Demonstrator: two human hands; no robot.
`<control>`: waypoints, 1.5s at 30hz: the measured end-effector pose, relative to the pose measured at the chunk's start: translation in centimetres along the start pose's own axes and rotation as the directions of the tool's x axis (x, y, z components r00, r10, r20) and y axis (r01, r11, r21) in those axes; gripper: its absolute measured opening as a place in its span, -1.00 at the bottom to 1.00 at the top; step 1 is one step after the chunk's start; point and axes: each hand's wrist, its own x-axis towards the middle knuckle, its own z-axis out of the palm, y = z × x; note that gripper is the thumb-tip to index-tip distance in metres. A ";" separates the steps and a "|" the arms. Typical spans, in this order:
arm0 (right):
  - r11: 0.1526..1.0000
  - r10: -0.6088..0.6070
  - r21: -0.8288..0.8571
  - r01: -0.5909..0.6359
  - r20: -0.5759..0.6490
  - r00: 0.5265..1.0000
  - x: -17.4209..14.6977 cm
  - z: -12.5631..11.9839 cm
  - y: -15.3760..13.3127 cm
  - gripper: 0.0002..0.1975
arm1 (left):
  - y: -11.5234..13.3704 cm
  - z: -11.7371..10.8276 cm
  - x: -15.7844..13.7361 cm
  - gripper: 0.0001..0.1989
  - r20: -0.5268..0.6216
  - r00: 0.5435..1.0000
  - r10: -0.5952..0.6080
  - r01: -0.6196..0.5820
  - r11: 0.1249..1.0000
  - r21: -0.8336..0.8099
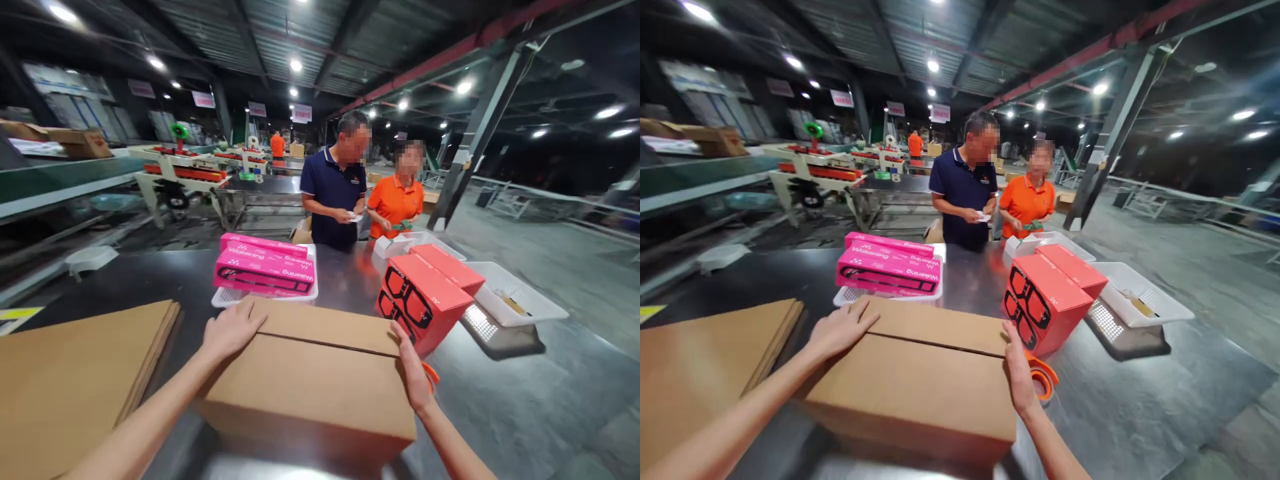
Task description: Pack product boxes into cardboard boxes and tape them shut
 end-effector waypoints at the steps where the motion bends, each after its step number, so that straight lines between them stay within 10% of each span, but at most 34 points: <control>1: 1.000 0.016 -0.025 -0.017 -0.027 1.000 -0.6 0.4 -0.5 -0.44 | 0.0 -0.5 -0.3 -0.31 0.016 0.999 0.034 -0.034 0.999 0.016; 7: 0.891 -0.016 -0.454 0.015 0.002 1.000 -0.1 0.6 -5.2 -0.32 | -0.2 -3.7 -0.4 -0.27 -0.152 0.987 0.051 -0.022 0.982 0.188; 10: 0.785 -0.025 -0.614 0.084 0.104 0.994 1.9 -0.3 -5.6 -0.37 | -0.2 -1.8 -2.0 -0.28 -0.191 0.981 0.015 0.034 0.967 0.251; 15: 0.858 -0.299 -0.428 0.282 0.030 0.954 12.9 -0.2 -9.7 -0.36 | -0.5 4.6 -2.5 -0.37 -0.089 0.996 0.027 -0.004 0.967 0.256; 19: 0.806 -0.439 -0.409 0.428 0.073 0.896 19.4 4.0 -15.4 -0.39 | 0.2 3.3 -3.2 -0.38 -0.158 0.986 0.047 -0.011 0.976 0.219; 22: 0.774 -0.325 -0.443 0.452 0.334 0.885 17.3 10.5 -14.2 -0.45 | 1.0 2.0 -3.6 -0.38 -0.151 0.985 0.082 -0.054 0.982 0.183; 27: 0.676 -0.200 -0.584 0.450 0.442 0.875 10.2 17.4 -9.4 -0.51 | 1.4 2.2 -3.7 -0.40 -0.185 0.975 0.120 -0.090 0.982 0.164; 31: 0.648 -0.150 -0.598 0.471 0.506 0.849 10.0 17.8 -8.2 -0.53 | 3.9 2.4 -3.6 -0.43 -0.244 0.942 0.231 -0.179 0.960 0.215; 36: 0.846 -0.034 -0.464 0.263 0.445 0.895 11.7 16.5 -8.1 -0.51 | 7.7 4.0 -2.2 -0.42 -0.299 0.936 0.187 -0.200 0.980 -0.010; 45: 0.876 -0.071 -0.424 0.229 0.357 0.932 11.2 17.2 -9.6 -0.63 | 7.4 4.3 -2.6 -0.47 -0.232 0.940 0.251 -0.243 0.968 0.062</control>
